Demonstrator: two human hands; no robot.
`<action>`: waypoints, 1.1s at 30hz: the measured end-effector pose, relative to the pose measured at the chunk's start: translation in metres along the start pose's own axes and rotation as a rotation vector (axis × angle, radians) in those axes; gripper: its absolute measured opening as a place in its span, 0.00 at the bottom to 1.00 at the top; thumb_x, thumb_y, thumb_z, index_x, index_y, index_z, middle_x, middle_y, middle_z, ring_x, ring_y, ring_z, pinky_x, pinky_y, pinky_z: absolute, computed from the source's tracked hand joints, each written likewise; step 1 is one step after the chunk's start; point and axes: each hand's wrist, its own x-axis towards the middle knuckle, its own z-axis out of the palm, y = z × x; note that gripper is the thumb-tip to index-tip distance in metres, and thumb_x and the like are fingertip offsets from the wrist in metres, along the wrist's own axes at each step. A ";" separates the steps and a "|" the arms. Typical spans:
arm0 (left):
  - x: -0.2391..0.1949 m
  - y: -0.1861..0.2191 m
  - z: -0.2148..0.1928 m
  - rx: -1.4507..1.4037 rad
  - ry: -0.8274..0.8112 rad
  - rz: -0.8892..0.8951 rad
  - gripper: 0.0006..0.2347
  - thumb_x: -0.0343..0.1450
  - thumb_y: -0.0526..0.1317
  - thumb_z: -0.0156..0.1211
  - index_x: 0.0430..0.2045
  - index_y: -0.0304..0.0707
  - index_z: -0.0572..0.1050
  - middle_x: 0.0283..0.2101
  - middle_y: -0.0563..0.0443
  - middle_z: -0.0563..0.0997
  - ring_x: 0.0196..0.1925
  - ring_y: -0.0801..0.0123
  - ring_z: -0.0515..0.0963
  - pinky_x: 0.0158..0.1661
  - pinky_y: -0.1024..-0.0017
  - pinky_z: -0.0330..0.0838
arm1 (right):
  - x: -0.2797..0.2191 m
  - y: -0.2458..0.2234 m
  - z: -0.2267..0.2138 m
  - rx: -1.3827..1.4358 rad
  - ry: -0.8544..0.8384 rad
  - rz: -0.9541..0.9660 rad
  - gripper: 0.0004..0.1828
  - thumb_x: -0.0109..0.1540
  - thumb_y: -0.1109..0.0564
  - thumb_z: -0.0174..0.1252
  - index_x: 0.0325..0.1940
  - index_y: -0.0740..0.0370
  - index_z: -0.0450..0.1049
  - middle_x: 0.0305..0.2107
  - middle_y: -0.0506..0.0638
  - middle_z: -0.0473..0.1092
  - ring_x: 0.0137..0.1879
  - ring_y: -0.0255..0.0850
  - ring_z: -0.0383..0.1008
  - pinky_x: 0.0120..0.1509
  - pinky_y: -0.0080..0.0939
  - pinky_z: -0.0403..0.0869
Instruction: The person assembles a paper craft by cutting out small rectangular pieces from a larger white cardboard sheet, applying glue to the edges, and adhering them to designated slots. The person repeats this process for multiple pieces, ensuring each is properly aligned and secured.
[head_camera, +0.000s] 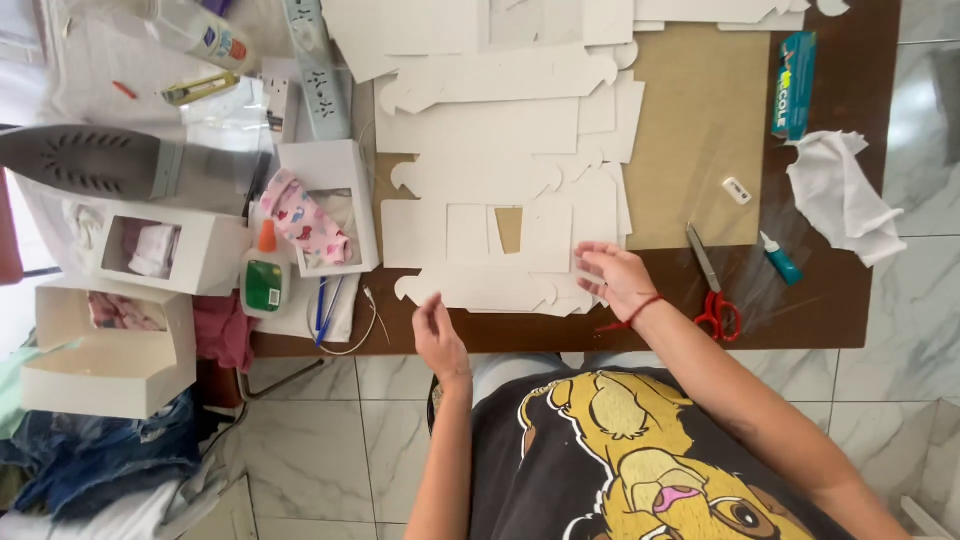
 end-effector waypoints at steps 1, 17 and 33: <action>-0.002 -0.010 -0.007 0.002 0.002 -0.002 0.07 0.68 0.38 0.49 0.34 0.37 0.72 0.35 0.47 0.73 0.43 0.67 0.73 0.47 0.71 0.65 | 0.002 0.001 0.007 -0.002 -0.001 0.003 0.13 0.56 0.62 0.49 0.45 0.60 0.66 0.38 0.48 0.69 0.39 0.36 0.71 0.38 0.38 0.74; 0.003 -0.079 -0.040 -0.110 -0.450 -0.780 0.07 0.54 0.31 0.43 0.20 0.36 0.68 0.25 0.44 0.77 0.25 0.64 0.78 0.28 0.68 0.72 | -0.059 -0.042 0.013 -0.305 -0.129 -0.038 0.09 0.55 0.57 0.53 0.38 0.60 0.66 0.29 0.51 0.69 0.32 0.36 0.72 0.36 0.36 0.73; 0.018 0.077 -0.046 -0.333 -0.766 -0.359 0.19 0.59 0.36 0.58 0.43 0.33 0.67 0.37 0.48 0.75 0.31 0.71 0.74 0.33 0.76 0.73 | -0.120 -0.061 -0.069 -0.602 -0.151 -0.003 0.16 0.56 0.63 0.47 0.47 0.69 0.66 0.33 0.62 0.72 0.35 0.51 0.73 0.39 0.43 0.73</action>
